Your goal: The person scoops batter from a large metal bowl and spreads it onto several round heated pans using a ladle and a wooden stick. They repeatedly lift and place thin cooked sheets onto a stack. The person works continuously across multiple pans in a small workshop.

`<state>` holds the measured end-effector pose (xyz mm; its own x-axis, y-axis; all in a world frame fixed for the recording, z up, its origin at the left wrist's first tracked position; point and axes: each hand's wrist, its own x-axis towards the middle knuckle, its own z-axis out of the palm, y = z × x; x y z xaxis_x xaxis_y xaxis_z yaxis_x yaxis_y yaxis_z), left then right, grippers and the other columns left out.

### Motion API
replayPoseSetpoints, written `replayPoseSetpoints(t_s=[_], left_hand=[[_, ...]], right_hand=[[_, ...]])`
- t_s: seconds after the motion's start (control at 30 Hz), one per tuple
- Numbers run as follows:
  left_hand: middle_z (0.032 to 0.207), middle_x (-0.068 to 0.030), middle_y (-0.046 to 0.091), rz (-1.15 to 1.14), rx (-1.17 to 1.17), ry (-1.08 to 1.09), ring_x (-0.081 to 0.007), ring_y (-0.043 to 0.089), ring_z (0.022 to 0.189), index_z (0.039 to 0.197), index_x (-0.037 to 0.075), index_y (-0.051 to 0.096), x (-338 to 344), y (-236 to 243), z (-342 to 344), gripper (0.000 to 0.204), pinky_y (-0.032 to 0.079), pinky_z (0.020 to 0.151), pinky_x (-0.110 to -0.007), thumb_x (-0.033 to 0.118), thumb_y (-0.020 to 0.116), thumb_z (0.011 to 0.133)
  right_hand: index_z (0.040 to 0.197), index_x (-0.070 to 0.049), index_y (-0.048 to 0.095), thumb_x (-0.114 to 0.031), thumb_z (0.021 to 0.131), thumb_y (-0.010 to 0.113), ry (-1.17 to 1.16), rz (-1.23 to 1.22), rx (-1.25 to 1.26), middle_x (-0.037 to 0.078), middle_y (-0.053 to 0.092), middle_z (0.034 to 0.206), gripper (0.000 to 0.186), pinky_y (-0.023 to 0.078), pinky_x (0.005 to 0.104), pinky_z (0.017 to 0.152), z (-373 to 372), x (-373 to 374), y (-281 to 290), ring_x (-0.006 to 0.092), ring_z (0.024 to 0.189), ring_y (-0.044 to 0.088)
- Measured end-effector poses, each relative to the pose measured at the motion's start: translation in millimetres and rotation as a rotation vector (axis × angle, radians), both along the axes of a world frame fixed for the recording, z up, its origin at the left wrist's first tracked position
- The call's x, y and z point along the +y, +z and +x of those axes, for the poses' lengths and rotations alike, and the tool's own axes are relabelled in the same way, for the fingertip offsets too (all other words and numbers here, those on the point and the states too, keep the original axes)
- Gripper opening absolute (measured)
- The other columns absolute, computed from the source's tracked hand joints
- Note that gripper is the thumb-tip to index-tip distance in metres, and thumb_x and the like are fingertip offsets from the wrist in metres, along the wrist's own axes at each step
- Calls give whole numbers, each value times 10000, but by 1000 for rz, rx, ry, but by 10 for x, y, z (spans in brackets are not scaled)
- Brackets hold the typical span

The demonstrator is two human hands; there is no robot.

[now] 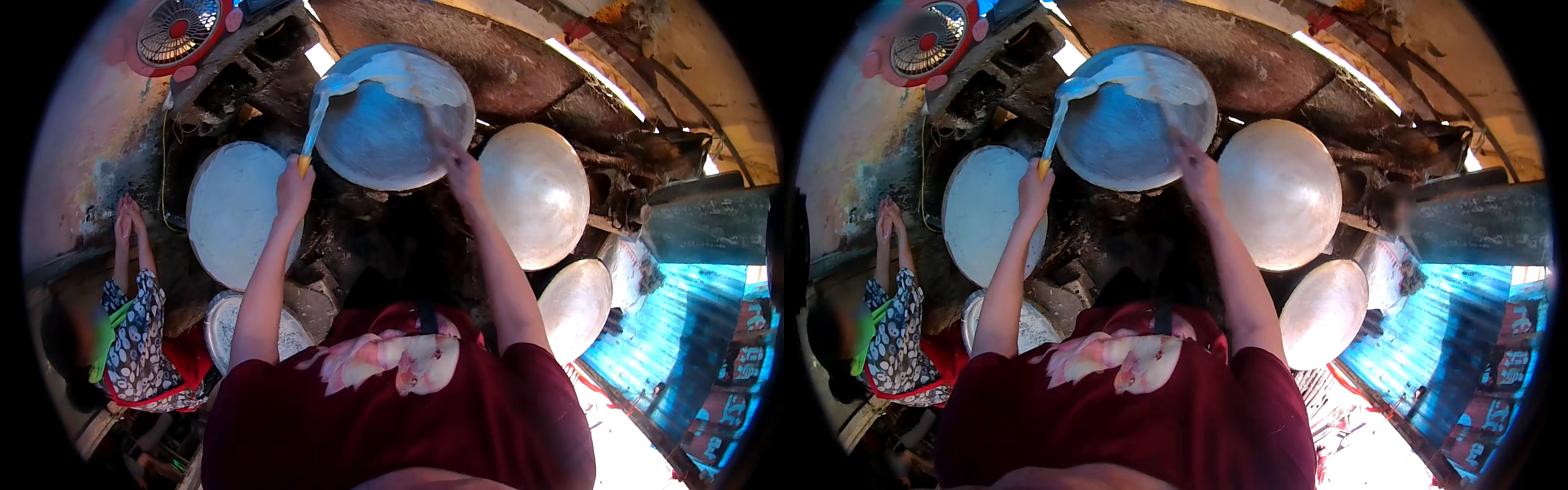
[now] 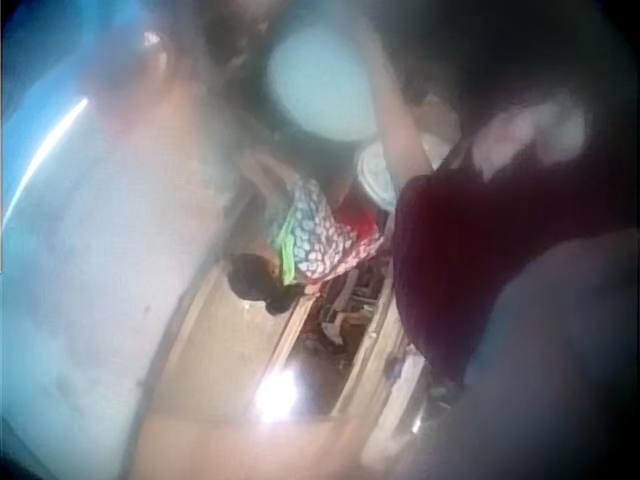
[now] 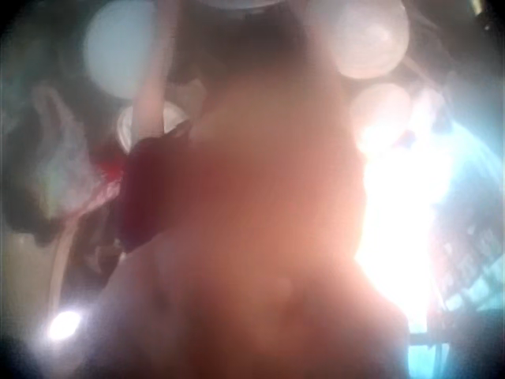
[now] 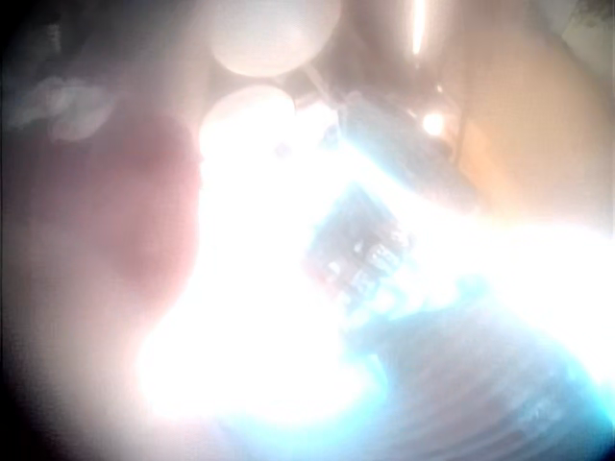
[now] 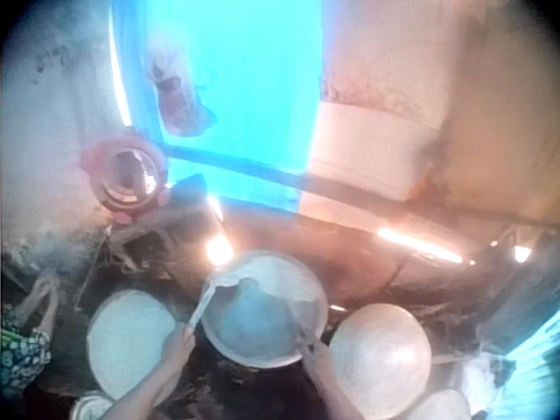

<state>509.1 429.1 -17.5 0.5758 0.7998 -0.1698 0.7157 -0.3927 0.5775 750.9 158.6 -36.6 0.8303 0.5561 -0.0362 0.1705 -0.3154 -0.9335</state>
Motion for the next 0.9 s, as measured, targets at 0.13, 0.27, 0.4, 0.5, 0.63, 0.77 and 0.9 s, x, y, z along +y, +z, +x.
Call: replayPoseSetpoints(t_s=[0.13, 0.27, 0.4, 0.5, 0.63, 0.77, 0.9], left_hand=[[1048, -279, 695, -154, -190, 68, -442, 671, 1024, 1229, 25, 603, 19, -178, 23, 376, 529, 859, -485, 260, 666, 942], [1026, -283, 699, -43, -218, -46, -474, 661, 993, 1237, 15, 578, -222, -27, 728, 393, 524, 823, -526, 257, 668, 940], [982, -287, 695, 46, -39, -130, -505, 643, 955, 1253, 24, 560, -137, -101, 660, 399, 507, 781, -565, 254, 665, 944], [958, -280, 696, 2, -45, -94, -509, 643, 932, 1221, 16, 560, -256, -184, 224, 366, 511, 768, -565, 236, 663, 947], [673, -113, 581, -51, -126, -2, -278, 582, 533, 1115, 43, 548, -273, -368, -657, 209, 457, 490, -407, 194, 627, 991], [882, -249, 670, -658, -84, 277, -474, 643, 874, 1123, 21, 561, -366, 343, -301, 286, 515, 754, -490, 224, 664, 950], [883, -287, 670, -23, -273, -36, -506, 637, 873, 1120, 20, 549, -299, -37, 302, 272, 516, 736, -540, 205, 654, 951]], right_hand=[[1380, -160, 653, -267, 993, 656, -50, -163, 96, 136, 742, 1194, 401, 536, 330, 905, -25, -23, 94, 185, 980, 692], [1390, -105, 630, -236, 1018, 595, 122, -167, -94, 176, 740, 1183, 396, 539, 365, 936, -11, 402, -16, 226, 1016, 720], [1348, -56, 650, -224, 1004, 636, 0, -156, 78, 174, 747, 1161, 383, 536, 377, 935, 455, 147, 58, 226, 1018, 715], [1339, -60, 662, -218, 996, 654, 177, -46, -42, 169, 738, 1195, 378, 544, 359, 924, 71, 416, -9, 213, 1018, 712], [1334, -53, 665, -213, 1006, 644, 110, -68, 15, 147, 703, 1292, 366, 507, 332, 1013, 184, 164, 37, 201, 1125, 685], [1338, -61, 663, -250, 1020, 619, 55, -72, 62, 145, 702, 1296, 373, 513, 348, 1008, -10, 173, -33, 222, 1132, 688], [1354, -134, 664, -325, 995, 653, 202, -179, -36, 177, 736, 1189, 407, 535, 352, 945, 161, 417, -181, 191, 1093, 700]])
